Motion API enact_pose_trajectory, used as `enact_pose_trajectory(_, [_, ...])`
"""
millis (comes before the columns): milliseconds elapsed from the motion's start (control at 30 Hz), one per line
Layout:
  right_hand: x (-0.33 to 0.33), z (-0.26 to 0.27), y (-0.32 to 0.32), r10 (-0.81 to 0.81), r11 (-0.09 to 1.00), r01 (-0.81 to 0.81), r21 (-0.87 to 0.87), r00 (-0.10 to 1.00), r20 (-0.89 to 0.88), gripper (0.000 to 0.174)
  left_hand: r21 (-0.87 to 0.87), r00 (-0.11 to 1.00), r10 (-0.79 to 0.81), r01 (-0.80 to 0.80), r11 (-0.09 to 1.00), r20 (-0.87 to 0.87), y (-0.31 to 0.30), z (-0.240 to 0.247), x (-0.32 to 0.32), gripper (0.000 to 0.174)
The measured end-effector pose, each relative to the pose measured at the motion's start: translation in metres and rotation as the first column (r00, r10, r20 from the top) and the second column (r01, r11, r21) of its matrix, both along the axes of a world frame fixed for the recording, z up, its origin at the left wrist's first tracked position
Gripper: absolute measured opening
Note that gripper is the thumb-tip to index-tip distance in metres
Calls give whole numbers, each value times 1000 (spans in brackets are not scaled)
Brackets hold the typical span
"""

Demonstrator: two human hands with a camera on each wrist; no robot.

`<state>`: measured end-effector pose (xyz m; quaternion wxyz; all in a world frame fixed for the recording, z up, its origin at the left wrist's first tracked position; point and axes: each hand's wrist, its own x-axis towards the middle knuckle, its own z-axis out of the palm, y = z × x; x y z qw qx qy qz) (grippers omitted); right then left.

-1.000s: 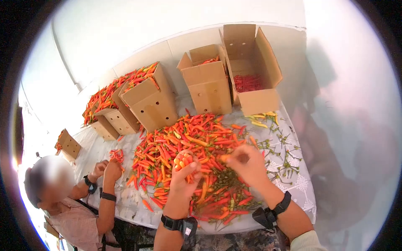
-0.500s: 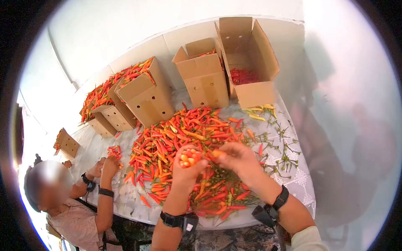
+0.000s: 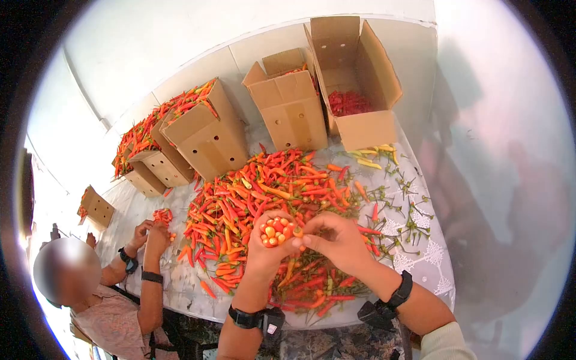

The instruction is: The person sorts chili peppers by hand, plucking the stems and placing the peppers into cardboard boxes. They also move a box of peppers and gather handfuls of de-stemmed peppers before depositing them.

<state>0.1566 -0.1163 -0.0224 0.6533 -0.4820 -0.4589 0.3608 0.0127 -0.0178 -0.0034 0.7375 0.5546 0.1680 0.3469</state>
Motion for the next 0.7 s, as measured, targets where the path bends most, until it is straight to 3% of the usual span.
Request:
enact_pose_trajectory(67, [4, -4, -1, -59, 998, 60, -1, 984, 169, 27, -76, 999, -45, 44, 996, -12, -2, 3, -1, 51])
enact_pose_trajectory(233, [-7, 19, -7, 16, 997, -12, 70, 998, -54, 28, -147, 996, -89, 93, 985, 31, -1, -1, -2, 50])
enact_pose_trajectory(300, [-9, 21, -7, 38, 994, -25, 107, 992, -122, 23, -88, 996, -78, 81, 993, 44, 0, -3, -1, 50])
enact_pose_trajectory(400, [-2, 25, -12, -142, 988, 118, 98, 947, 290, 20, -56, 993, -118, 117, 992, -10, 1, -1, -2, 52])
enact_pose_trajectory(500, [-6, 26, -12, -187, 981, 169, 98, 958, 217, 18, -70, 985, -168, 166, 984, -31, 3, 1, -3, 50])
enact_pose_trajectory(633, [-2, 24, -12, -147, 987, 120, 108, 944, 294, 16, 5, 977, -210, 210, 978, -45, 4, 0, -4, 45])
enact_pose_trajectory(700, [0, 23, -13, -133, 991, 119, 65, 944, 301, 20, -39, 971, -240, 239, 970, -14, 1, 3, -4, 43])
